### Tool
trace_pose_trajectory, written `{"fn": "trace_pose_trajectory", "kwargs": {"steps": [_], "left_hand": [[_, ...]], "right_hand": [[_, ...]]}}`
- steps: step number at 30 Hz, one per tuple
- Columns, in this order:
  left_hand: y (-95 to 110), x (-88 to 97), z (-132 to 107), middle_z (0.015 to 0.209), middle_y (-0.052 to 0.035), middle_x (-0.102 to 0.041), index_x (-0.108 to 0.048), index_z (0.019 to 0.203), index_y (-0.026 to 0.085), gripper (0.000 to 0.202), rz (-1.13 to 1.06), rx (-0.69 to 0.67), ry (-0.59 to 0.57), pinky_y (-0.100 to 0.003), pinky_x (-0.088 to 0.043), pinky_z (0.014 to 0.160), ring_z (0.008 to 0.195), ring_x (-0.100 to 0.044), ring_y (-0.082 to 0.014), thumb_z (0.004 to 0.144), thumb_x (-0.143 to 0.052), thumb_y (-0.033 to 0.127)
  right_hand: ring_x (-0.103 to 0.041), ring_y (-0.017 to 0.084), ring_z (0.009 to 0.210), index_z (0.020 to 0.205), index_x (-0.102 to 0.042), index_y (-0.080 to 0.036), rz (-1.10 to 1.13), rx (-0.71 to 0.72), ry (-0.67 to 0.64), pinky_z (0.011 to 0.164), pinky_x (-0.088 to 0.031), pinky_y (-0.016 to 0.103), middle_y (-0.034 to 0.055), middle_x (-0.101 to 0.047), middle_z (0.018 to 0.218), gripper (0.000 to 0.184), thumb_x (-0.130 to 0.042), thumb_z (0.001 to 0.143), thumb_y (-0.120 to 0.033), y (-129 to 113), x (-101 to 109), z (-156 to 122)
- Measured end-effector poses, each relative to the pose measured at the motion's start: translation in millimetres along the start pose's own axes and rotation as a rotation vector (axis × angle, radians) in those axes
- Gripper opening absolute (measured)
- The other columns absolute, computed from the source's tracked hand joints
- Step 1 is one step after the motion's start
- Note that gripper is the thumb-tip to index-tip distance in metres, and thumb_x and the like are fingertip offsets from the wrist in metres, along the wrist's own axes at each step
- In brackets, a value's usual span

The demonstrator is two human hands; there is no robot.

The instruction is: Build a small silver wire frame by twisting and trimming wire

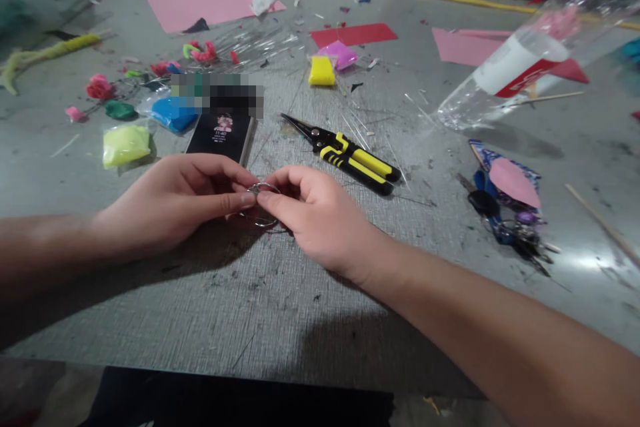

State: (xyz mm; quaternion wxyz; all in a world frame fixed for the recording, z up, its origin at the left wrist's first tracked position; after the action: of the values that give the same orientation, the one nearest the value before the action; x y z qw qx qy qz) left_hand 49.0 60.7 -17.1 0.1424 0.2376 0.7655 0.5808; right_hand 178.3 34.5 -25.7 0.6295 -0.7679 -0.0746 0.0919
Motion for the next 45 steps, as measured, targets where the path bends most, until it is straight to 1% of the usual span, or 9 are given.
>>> {"fn": "trace_pose_trajectory", "kwargs": {"steps": [5, 9, 17, 22, 30, 34, 38, 43, 45], "left_hand": [[-1, -1.3, 0, 0.071, 0.0003, -0.075, -0.070, 0.090, 0.014, 0.008, -0.028, 0.022, -0.001, -0.017, -0.052, 0.059, 0.064, -0.069, -0.0105, 0.083, -0.073, 0.013], [1, -3.2, 1, 0.064, 0.0028, -0.072, -0.070, 0.084, 0.015, 0.007, -0.057, 0.015, -0.027, -0.015, -0.050, 0.055, 0.059, -0.066, -0.0082, 0.083, -0.069, 0.008], [3, -3.0, 1, 0.067, 0.0017, -0.071, -0.069, 0.085, 0.014, 0.005, 0.028, -0.006, -0.053, -0.018, -0.052, 0.059, 0.059, -0.064, -0.0084, 0.086, -0.068, 0.010], [2, -9.1, 3, 0.071, -0.0005, -0.071, -0.066, 0.080, 0.014, 0.008, 0.000, 0.055, -0.144, -0.019, -0.055, 0.065, 0.067, -0.067, -0.0100, 0.087, -0.065, 0.011], [0, -10.7, 3, 0.075, -0.0005, -0.070, -0.063, 0.079, 0.015, 0.007, 0.005, 0.096, -0.199, -0.021, -0.056, 0.069, 0.072, -0.068, -0.0112, 0.085, -0.067, 0.013], [0, -11.5, 4, 0.076, -0.0004, -0.071, -0.063, 0.078, 0.015, 0.007, 0.000, 0.099, -0.242, -0.021, -0.055, 0.070, 0.072, -0.067, -0.0108, 0.084, -0.066, 0.013], [1, -11.0, 4, 0.078, -0.0009, -0.072, -0.065, 0.079, 0.014, 0.007, 0.000, 0.106, -0.241, -0.020, -0.055, 0.072, 0.073, -0.067, -0.0099, 0.086, -0.064, 0.011], [5, -8.8, 4, 0.070, 0.0013, -0.069, -0.067, 0.078, 0.015, 0.007, 0.020, 0.081, -0.203, -0.014, -0.048, 0.056, 0.062, -0.063, -0.0074, 0.085, -0.067, 0.011], [5, -7.8, 4, 0.068, 0.0017, -0.067, -0.068, 0.080, 0.015, 0.005, 0.039, 0.064, -0.192, -0.014, -0.047, 0.054, 0.060, -0.061, -0.0072, 0.085, -0.069, 0.015]], "right_hand": [[-0.050, 0.010, 0.060, 0.085, -0.065, -0.018, -0.023, -0.026, 0.019, 0.060, -0.041, 0.028, -0.0042, -0.059, 0.069, 0.020, -0.075, 0.083, -0.035, 1, 1, -1], [-0.050, 0.010, 0.061, 0.085, -0.065, -0.018, -0.039, -0.027, 0.021, 0.060, -0.040, 0.028, -0.0037, -0.060, 0.070, 0.019, -0.076, 0.083, -0.034, 1, 0, -2], [-0.051, 0.011, 0.064, 0.083, -0.065, -0.018, -0.092, -0.010, -0.001, 0.061, -0.041, 0.028, -0.0023, -0.062, 0.073, 0.017, -0.072, 0.086, -0.033, 0, -1, -1], [-0.049, 0.009, 0.061, 0.083, -0.067, -0.018, -0.137, 0.008, 0.025, 0.059, -0.041, 0.026, -0.0041, -0.060, 0.069, 0.013, -0.070, 0.088, -0.030, -1, -1, -3], [-0.058, 0.014, 0.069, 0.081, -0.069, -0.019, -0.178, 0.051, 0.096, 0.064, -0.047, 0.029, -0.0002, -0.067, 0.075, 0.022, -0.079, 0.081, -0.038, -5, 3, -6], [-0.060, 0.015, 0.071, 0.081, -0.069, -0.019, -0.179, 0.067, 0.121, 0.066, -0.050, 0.029, 0.0005, -0.068, 0.076, 0.022, -0.081, 0.079, -0.037, -7, 4, -6], [-0.059, 0.013, 0.069, 0.081, -0.069, -0.018, -0.142, 0.081, 0.134, 0.064, -0.050, 0.027, -0.0008, -0.066, 0.074, 0.022, -0.083, 0.078, -0.034, -6, 5, -7], [-0.058, 0.011, 0.065, 0.082, -0.067, -0.018, -0.091, 0.116, 0.146, 0.060, -0.048, 0.026, -0.0017, -0.066, 0.072, 0.021, -0.082, 0.079, -0.032, -4, 5, -8], [-0.059, 0.012, 0.066, 0.083, -0.067, -0.018, -0.097, 0.136, 0.148, 0.060, -0.048, 0.026, -0.0016, -0.066, 0.072, 0.019, -0.081, 0.081, -0.031, -4, 5, -9]]}}
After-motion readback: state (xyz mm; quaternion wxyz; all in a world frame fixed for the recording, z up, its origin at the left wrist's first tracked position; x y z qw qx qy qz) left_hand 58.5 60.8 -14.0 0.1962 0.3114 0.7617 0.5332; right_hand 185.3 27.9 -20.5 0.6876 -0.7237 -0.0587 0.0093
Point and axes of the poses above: each hand's wrist, its own z-axis towards the middle knuckle, its own x-axis out of the back of the hand, y = z × x, the point moved 8 cm from there along z, towards the middle knuckle
